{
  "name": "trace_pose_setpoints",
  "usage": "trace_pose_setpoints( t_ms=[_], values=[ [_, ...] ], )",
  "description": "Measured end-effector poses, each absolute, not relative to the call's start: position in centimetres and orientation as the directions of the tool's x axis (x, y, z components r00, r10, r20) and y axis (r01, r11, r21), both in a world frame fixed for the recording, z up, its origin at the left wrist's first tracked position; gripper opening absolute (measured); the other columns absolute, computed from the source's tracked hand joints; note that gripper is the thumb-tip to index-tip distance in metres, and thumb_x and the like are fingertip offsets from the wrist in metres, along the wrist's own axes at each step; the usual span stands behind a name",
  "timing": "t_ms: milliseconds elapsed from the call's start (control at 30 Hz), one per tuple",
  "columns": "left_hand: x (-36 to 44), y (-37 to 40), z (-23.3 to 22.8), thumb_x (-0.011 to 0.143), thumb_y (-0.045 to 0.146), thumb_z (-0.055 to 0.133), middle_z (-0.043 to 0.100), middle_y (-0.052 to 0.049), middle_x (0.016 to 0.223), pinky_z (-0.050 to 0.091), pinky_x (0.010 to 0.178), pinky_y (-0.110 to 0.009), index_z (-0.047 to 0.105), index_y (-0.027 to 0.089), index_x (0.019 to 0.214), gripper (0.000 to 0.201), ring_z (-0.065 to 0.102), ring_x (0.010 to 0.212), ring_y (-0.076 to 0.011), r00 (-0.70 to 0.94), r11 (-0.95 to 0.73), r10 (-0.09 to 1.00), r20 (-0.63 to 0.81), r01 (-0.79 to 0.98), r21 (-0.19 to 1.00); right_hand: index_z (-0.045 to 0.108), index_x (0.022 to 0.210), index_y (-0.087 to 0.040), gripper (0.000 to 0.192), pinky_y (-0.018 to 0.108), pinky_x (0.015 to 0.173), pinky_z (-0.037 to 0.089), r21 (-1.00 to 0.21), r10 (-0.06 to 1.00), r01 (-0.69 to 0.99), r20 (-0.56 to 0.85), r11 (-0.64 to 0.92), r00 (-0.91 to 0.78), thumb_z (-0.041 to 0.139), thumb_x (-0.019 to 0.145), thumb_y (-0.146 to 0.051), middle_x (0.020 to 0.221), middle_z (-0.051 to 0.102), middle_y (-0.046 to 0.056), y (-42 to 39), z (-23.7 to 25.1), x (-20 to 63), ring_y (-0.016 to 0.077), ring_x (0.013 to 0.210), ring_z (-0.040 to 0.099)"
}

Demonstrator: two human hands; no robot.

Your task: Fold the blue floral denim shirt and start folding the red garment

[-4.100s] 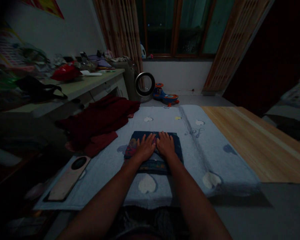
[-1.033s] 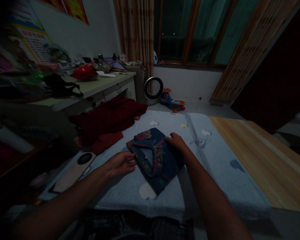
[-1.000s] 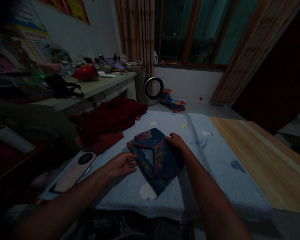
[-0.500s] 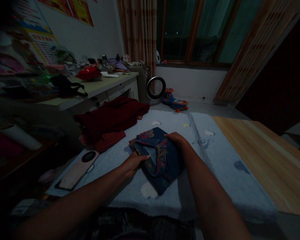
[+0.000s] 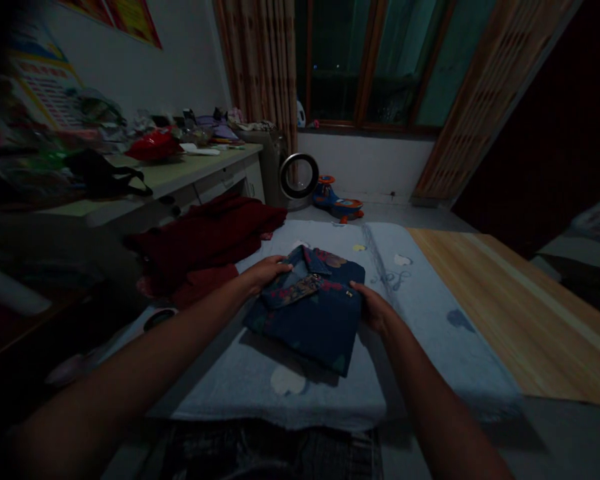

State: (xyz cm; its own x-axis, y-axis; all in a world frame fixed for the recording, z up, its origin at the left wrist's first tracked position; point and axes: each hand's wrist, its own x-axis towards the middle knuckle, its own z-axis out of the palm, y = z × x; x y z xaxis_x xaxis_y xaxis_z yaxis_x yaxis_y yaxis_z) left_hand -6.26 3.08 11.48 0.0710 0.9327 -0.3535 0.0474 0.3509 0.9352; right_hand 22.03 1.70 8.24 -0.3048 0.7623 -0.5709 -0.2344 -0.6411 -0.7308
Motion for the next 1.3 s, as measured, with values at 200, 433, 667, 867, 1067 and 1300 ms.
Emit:
trace_pose_setpoints(
  t_ms=[200, 433, 667, 867, 1067, 1300],
  values=[
    [-6.0, 8.4, 11.9, 0.069, 0.036, 0.074, 0.074, -0.004, 0.097, 0.051, 0.065, -0.025, 0.06, 0.021, 0.121, 0.056, 0.069, 0.079, -0.0195, 0.184, 0.206, 0.916, -0.355, 0.544, 0.814, 0.061, 0.098, -0.016, 0.023, 0.034, 0.066, 0.058, -0.705, 0.754, -0.27, -0.586, -0.655, -0.298, 0.055, 0.09, -0.036, 0.081, 0.071, 0.007, -3.8, 4.9, 21.8, 0.0193, 0.068, 0.07],
    [-8.5, 7.8, 8.6, 0.067, 0.056, 0.069, 0.073, -0.009, 0.096, 0.047, 0.067, -0.026, 0.069, 0.016, 0.09, 0.047, 0.065, 0.087, -0.0246, 0.177, 0.15, 0.911, -0.373, 0.7, 0.698, 0.054, 0.088, -0.021, 0.02, 0.029, 0.051, 0.049, -0.906, 0.918, 0.159, -0.396, -0.392, 0.004, 0.063, 0.079, -0.037, 0.074, 0.064, 0.002, -3.8, 4.5, 25.3, 0.0173, 0.057, 0.064],
    [-14.4, 3.0, 7.7, 0.055, 0.064, 0.075, 0.065, -0.004, 0.07, 0.04, 0.052, -0.026, 0.066, 0.018, 0.083, 0.055, 0.059, 0.064, -0.0214, 0.177, 0.334, 0.85, -0.496, 0.547, 0.768, 0.065, 0.098, -0.015, 0.029, 0.032, 0.084, 0.047, -0.694, 0.998, 0.719, 0.06, 0.024, 0.024, 0.058, 0.079, -0.036, 0.104, 0.068, 0.011, 3.5, 6.1, 26.3, 0.0229, 0.096, 0.063],
    [-14.4, -1.2, 6.3, 0.046, 0.033, 0.089, 0.067, -0.005, 0.09, 0.046, 0.057, -0.025, 0.05, 0.021, 0.124, 0.089, 0.063, 0.072, -0.0198, -0.028, 0.417, 0.903, -0.429, 0.301, 0.857, 0.066, 0.105, -0.013, 0.04, 0.029, 0.068, 0.048, -0.56, 0.939, 0.815, -0.337, -0.147, -0.062, 0.058, 0.082, -0.045, 0.102, 0.07, 0.013, 8.6, 7.1, 23.8, 0.0236, 0.085, 0.066],
    [-11.1, -4.4, 5.2, 0.047, 0.018, 0.085, 0.068, -0.005, 0.08, 0.051, 0.067, -0.03, 0.06, 0.014, 0.1, 0.059, 0.065, 0.07, -0.0196, -0.033, 0.393, 0.912, -0.408, -0.207, 0.896, 0.07, 0.095, -0.016, 0.039, 0.028, 0.059, 0.049, -0.572, 0.812, 0.773, -0.569, -0.275, -0.132, 0.064, 0.077, -0.05, 0.088, 0.073, 0.01, 10.0, 7.6, 23.0, 0.0212, 0.071, 0.067],
    [-7.6, -7.3, 5.4, 0.057, 0.016, 0.078, 0.071, -0.006, 0.103, 0.055, 0.079, -0.032, 0.056, 0.019, 0.11, 0.058, 0.068, 0.091, -0.022, -0.082, 0.264, 0.95, -0.301, -0.303, 0.916, 0.07, 0.082, -0.018, 0.026, 0.029, 0.06, 0.051, -0.689, 0.81, 0.653, -0.554, -0.314, -0.195, 0.071, 0.071, -0.041, 0.075, 0.073, 0.007, 9.2, 8.2, 22.3, 0.0209, 0.066, 0.066]
  ],
)
